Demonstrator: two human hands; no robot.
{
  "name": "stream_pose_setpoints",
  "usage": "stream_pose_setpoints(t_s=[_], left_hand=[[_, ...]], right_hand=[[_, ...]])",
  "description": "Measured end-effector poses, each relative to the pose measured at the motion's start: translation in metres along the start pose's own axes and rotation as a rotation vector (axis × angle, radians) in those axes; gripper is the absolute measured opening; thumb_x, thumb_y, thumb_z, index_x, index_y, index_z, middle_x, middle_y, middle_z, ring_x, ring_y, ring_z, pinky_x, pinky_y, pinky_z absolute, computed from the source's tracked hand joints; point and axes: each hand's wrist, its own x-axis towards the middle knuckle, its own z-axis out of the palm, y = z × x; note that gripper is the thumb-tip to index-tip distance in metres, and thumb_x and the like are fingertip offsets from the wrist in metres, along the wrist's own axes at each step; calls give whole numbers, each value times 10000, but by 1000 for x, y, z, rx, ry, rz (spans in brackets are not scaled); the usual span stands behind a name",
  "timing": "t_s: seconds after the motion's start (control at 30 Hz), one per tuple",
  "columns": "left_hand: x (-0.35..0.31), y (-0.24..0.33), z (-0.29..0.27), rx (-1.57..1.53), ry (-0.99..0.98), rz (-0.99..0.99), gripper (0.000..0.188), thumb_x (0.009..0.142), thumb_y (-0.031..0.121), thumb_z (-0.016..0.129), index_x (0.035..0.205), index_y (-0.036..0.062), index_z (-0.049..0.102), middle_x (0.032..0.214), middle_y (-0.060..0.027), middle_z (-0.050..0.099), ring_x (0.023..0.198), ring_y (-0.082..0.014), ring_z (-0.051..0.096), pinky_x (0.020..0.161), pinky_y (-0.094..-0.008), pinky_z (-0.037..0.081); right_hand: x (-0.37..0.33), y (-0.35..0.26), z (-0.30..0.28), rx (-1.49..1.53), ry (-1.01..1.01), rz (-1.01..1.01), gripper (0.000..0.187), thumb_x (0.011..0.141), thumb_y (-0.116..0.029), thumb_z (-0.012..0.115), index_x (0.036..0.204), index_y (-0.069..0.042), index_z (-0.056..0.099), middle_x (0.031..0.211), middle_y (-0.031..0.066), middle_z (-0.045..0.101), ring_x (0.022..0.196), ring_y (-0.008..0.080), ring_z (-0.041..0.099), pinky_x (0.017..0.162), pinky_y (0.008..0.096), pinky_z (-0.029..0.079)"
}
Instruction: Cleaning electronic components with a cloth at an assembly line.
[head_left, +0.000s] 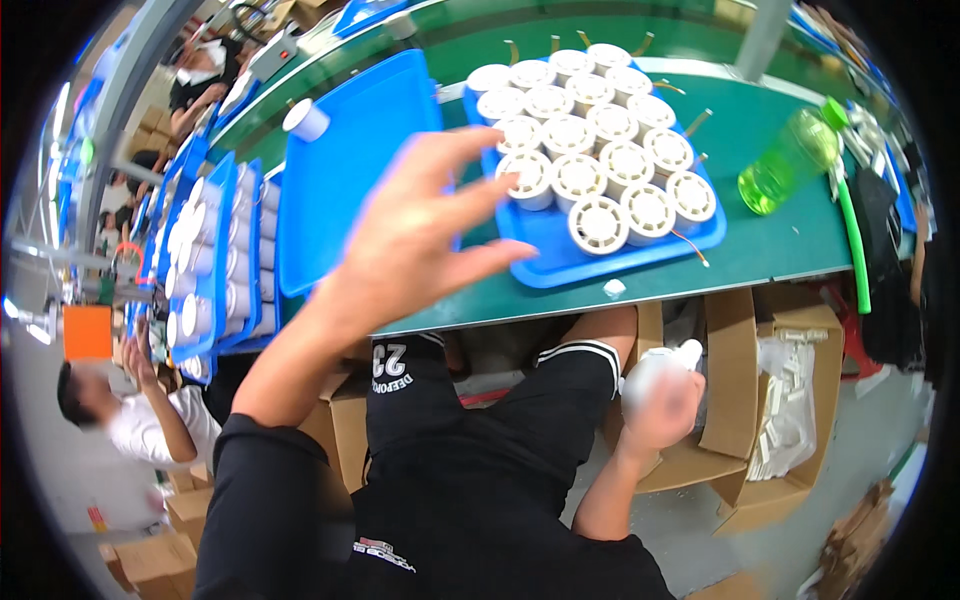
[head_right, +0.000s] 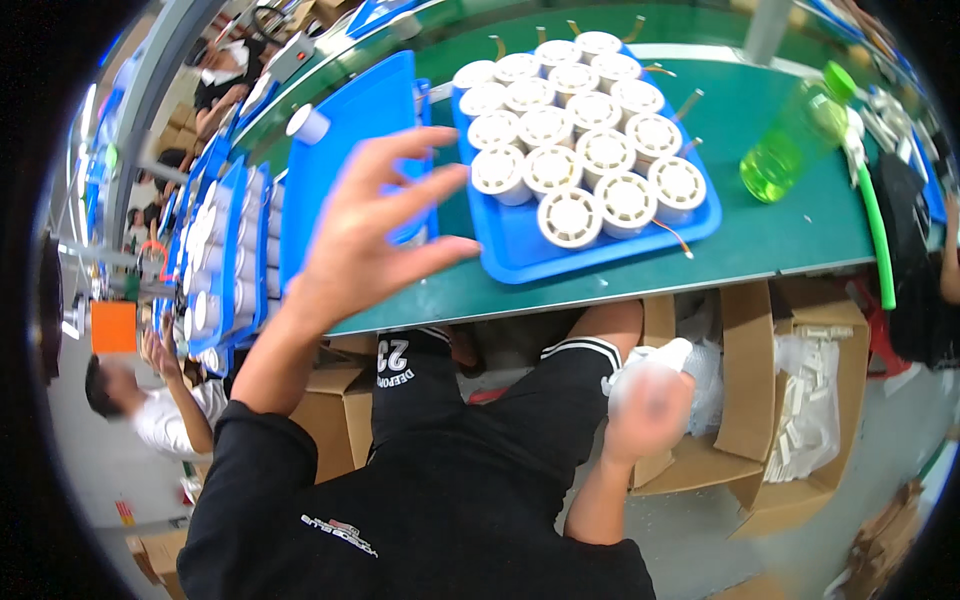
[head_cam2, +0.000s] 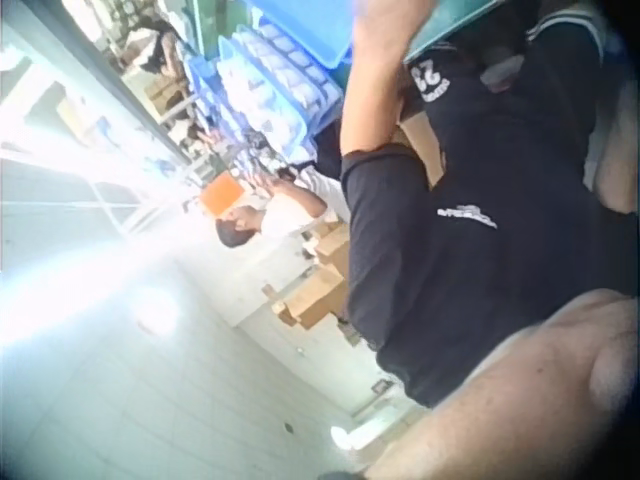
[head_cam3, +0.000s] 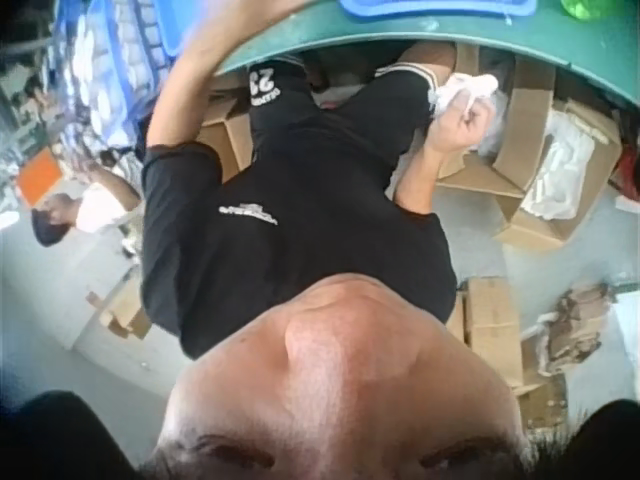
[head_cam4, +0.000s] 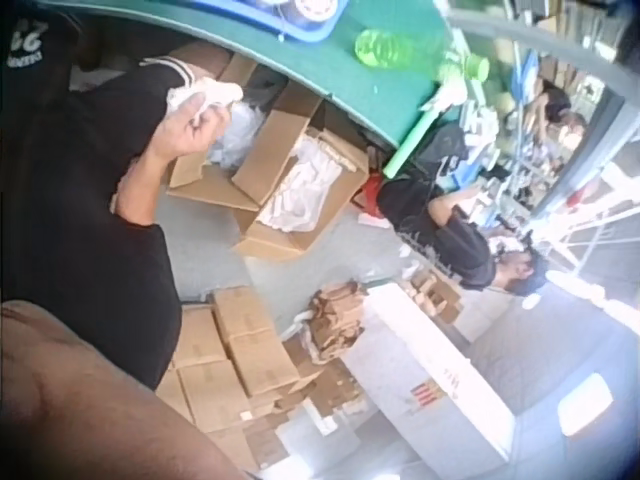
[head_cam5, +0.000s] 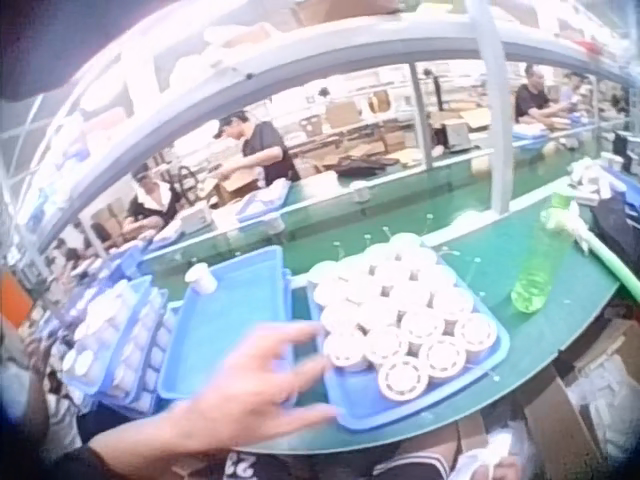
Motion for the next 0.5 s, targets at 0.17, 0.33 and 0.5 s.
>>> stream_pose_setpoints(t_s=[0.17, 0.33, 0.5], left_hand=[[-127, -50, -157, 444, 275, -387, 347, 763, 123, 741, 1091, 30, 679, 1165, -120, 621, 949, -232, 624, 755, -308, 510], [-263, -105, -259, 360, 362, -861, 314, 886, 215, 649, 1123, 9, 656, 1103, -82, 631, 943, -141, 611, 774, -248, 482], [-344, -113, -278, 262, 29, -992, 393, 823, 288, 703, 1101, 13, 666, 994, -114, 649, 887, -187, 631, 755, -288, 503]], right_hand=[[-15, -17, 28, 119, -132, -27, 140, 864, -41, 598, 778, 19, 505, 913, 96, 527, 837, 205, 501, 775, 333, 408], [-27, -50, 58, 378, -264, -51, 156, 886, -53, 524, 759, 33, 499, 920, 108, 528, 842, 204, 527, 783, 333, 441], [-58, -84, 97, 376, -502, -239, 217, 887, -95, 537, 703, 4, 477, 888, 136, 523, 833, 235, 528, 774, 342, 431]])
